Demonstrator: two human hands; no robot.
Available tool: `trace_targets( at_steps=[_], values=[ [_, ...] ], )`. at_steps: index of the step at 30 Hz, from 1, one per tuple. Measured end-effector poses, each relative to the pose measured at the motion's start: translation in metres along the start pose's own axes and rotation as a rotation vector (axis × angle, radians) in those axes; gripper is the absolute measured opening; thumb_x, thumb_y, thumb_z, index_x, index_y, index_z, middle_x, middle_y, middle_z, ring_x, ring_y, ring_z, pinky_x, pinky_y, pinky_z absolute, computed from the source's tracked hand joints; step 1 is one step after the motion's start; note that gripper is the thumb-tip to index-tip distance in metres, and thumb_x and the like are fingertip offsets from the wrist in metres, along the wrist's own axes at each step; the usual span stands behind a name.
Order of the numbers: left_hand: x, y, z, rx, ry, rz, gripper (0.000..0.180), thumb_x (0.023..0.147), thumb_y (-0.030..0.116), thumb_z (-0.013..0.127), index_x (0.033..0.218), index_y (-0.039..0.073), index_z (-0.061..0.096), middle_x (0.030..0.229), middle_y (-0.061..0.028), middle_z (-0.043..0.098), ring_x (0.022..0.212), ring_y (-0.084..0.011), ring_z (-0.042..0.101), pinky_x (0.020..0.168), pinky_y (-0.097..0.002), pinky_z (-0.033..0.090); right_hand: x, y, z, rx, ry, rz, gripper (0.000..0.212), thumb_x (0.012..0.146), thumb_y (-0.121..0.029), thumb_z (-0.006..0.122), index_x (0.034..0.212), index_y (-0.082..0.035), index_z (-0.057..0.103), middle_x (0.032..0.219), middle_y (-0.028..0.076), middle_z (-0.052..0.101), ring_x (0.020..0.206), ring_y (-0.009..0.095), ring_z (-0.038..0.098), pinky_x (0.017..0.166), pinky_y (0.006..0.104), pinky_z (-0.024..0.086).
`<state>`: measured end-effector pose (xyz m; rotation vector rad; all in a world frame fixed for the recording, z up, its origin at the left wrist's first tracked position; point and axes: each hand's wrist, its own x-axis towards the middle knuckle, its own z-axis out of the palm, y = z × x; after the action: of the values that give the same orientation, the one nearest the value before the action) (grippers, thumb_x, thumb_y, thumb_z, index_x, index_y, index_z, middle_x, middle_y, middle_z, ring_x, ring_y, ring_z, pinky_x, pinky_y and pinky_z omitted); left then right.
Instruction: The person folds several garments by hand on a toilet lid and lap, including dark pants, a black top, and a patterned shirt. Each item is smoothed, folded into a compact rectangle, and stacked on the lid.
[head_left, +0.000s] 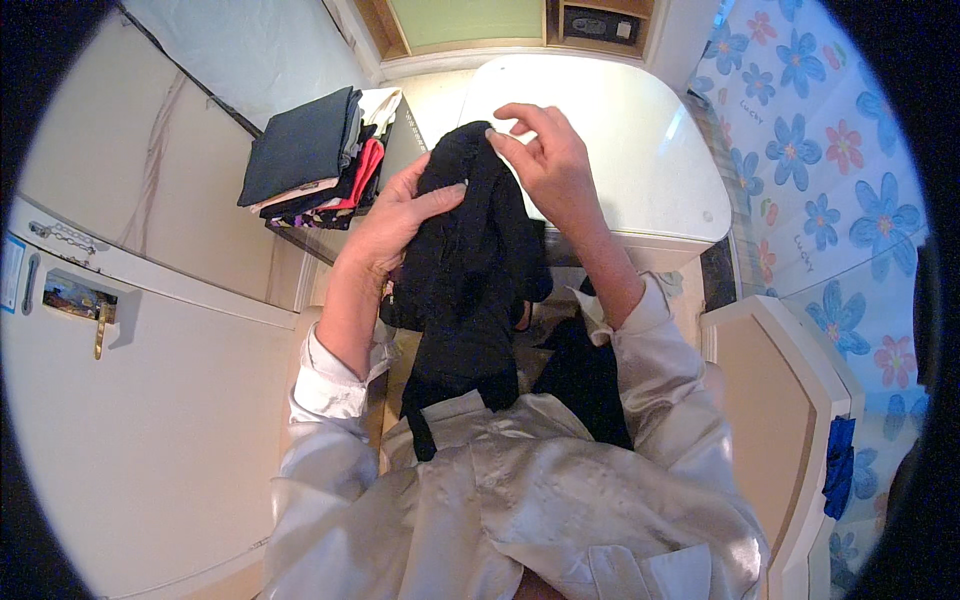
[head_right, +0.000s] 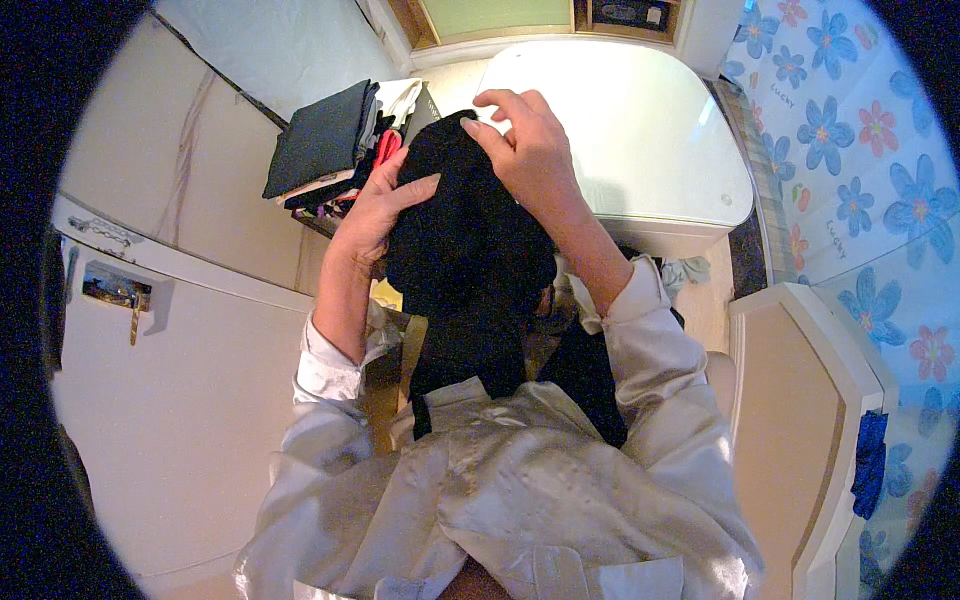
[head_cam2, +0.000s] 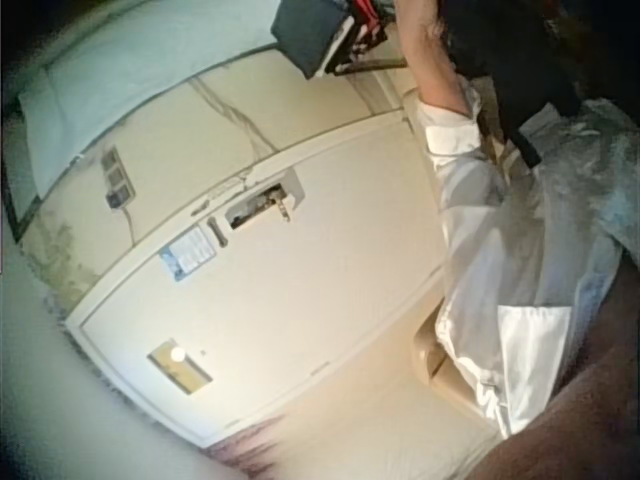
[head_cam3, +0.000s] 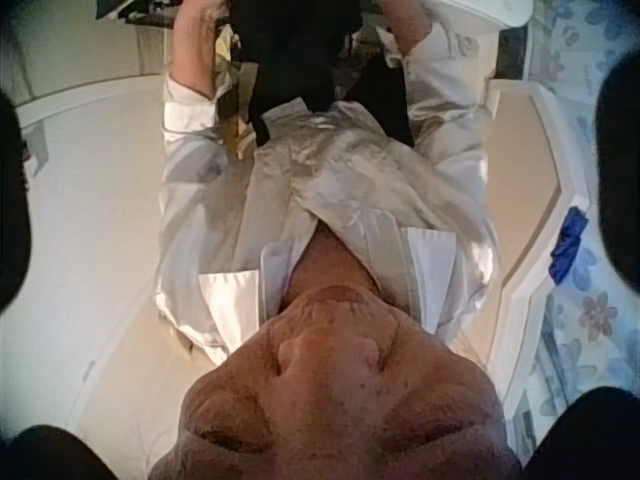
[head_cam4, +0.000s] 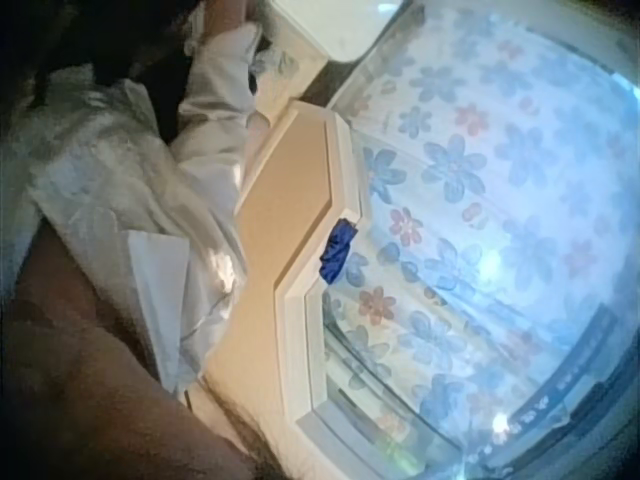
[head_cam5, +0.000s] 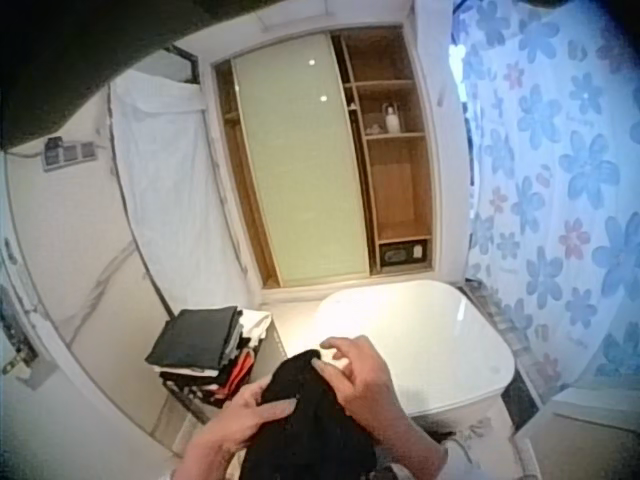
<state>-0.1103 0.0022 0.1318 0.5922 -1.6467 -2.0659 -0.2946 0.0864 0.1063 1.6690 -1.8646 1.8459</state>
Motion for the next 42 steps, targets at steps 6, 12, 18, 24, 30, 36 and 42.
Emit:
trace_targets(
  at_steps=[6,12,18,24,30,36,42],
  values=[
    [0.002,0.004,0.000,0.251,0.033,0.117,0.041,0.090,0.005,0.066,0.130,0.003,0.057,0.113,-0.0032,0.066,0.099,-0.0111,0.062,0.087,-0.0267,0.051,-0.019,-0.017,0.007,0.268,-0.203,0.251,0.046,0.088,-0.036,0.073,0.113,-0.001,0.058,0.073,0.009,0.066,0.061,0.015,0.063,0.055,0.0288,0.049],
    [0.005,0.013,-0.002,0.445,-0.020,0.193,0.034,0.087,0.002,0.064,0.122,0.001,0.063,0.106,-0.0016,0.068,0.094,-0.0104,0.062,0.084,-0.0259,0.050,-0.014,-0.024,0.002,0.460,-0.281,0.419,0.029,0.088,-0.014,0.063,0.114,-0.002,0.061,0.077,0.007,0.062,0.055,0.013,0.061,0.052,0.0263,0.052],
    [0.011,0.061,-0.049,0.713,0.373,0.217,0.026,0.086,0.001,0.054,0.107,-0.004,0.068,0.088,-0.0095,0.071,0.066,-0.0159,0.069,0.069,-0.0291,0.055,0.016,-0.002,-0.037,0.129,-0.049,0.264,0.021,0.088,-0.007,0.051,0.097,-0.002,0.070,0.078,0.009,0.065,0.059,0.015,0.066,0.059,0.0285,0.056],
    [0.025,0.081,-0.056,0.991,0.331,0.517,0.029,0.083,0.009,0.054,0.105,-0.006,0.067,0.085,-0.0142,0.069,0.058,-0.0189,0.067,0.058,-0.0305,0.054,0.045,0.001,-0.047,-0.345,0.027,-0.035,0.017,0.093,-0.008,0.052,0.096,0.000,0.067,0.095,0.010,0.064,0.064,0.013,0.066,0.054,0.0256,0.053],
    [0.032,0.105,-0.052,0.662,0.067,0.157,0.032,0.088,0.018,0.055,0.106,-0.007,0.065,0.077,-0.0067,0.062,0.052,-0.0146,0.058,0.050,-0.0274,0.050,0.059,0.009,-0.064,0.184,-0.087,0.230,0.019,0.097,-0.009,0.045,0.105,-0.003,0.061,0.068,0.005,0.060,0.056,0.011,0.063,0.049,0.0225,0.047],
    [0.046,0.099,-0.074,0.648,0.043,0.107,0.038,0.088,0.036,0.067,0.104,0.001,0.067,0.077,-0.0013,0.062,0.055,-0.0098,0.055,0.051,-0.0239,0.046,0.067,0.035,-0.084,0.312,-0.242,0.330,0.018,0.097,-0.013,0.045,0.106,-0.007,0.060,0.058,-0.002,0.049,0.045,0.006,0.045,0.042,0.0218,0.033],
    [0.029,0.082,-0.062,0.561,-0.039,0.174,0.037,0.081,0.020,0.081,0.110,0.001,0.069,0.090,-0.0022,0.070,0.079,-0.0091,0.064,0.074,-0.0251,0.053,0.053,0.003,-0.092,0.279,-0.410,0.225,0.045,0.088,-0.031,0.073,0.121,-0.004,0.060,0.080,0.004,0.060,0.067,0.008,0.055,0.060,0.0227,0.043]
  ],
)
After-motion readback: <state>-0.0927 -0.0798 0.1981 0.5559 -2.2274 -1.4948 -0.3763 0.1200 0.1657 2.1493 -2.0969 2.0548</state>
